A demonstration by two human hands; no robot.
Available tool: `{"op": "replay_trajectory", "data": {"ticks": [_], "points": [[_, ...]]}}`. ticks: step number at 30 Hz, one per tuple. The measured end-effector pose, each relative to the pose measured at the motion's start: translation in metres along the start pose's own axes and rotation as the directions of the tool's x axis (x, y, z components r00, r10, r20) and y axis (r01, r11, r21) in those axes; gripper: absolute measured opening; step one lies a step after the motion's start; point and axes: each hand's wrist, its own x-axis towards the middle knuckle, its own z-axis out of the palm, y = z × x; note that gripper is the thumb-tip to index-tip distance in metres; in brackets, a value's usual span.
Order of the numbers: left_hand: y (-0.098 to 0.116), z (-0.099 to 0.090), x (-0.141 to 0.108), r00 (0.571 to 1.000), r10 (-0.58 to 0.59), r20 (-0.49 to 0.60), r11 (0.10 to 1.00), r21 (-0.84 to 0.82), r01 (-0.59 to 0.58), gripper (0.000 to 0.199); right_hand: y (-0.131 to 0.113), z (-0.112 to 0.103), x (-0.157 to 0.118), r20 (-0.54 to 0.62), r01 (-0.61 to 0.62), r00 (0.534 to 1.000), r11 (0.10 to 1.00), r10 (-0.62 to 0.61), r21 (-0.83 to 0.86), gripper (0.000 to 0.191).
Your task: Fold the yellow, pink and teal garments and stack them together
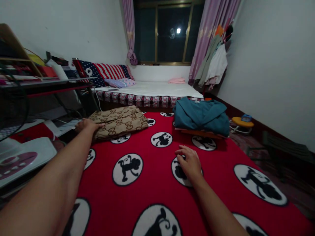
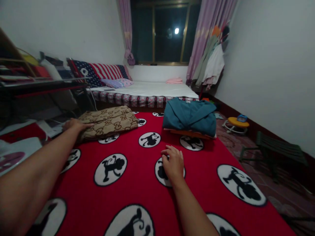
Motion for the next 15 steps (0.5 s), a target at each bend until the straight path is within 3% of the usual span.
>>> {"op": "replay_trajectory", "data": {"ticks": [3,6,10,13,14,15], "points": [[-0.010,-0.006,-0.003,0.999,0.013,0.038,0.999,0.031,-0.014,0.054,-0.002,0.000,-0.001,-0.004,-0.006,1.000,1.000,0.006,-0.018,0.019],[-0.011,-0.018,-0.018,0.998,0.065,-0.007,0.997,-0.039,-0.065,0.029,-0.001,0.001,0.000,-0.015,-0.007,1.000,0.999,0.006,-0.037,0.020],[0.015,-0.051,-0.046,0.950,0.229,-0.212,0.941,-0.200,-0.272,0.031,0.002,0.001,0.003,-0.028,0.010,1.000,1.000,-0.010,-0.022,0.020],[0.036,-0.083,-0.083,0.851,0.404,-0.335,0.842,-0.226,-0.489,0.035,0.003,0.000,0.005,-0.035,0.003,0.999,0.997,0.000,0.083,0.018],[0.036,-0.090,-0.101,0.793,0.493,-0.359,0.781,-0.219,-0.585,0.033,0.004,-0.002,0.006,-0.044,-0.014,0.999,0.986,0.021,0.167,0.019],[0.032,-0.095,-0.123,0.631,0.671,-0.388,0.611,-0.192,-0.768,0.029,0.004,-0.003,0.007,-0.055,-0.044,0.997,0.960,0.062,0.276,0.023]]}}
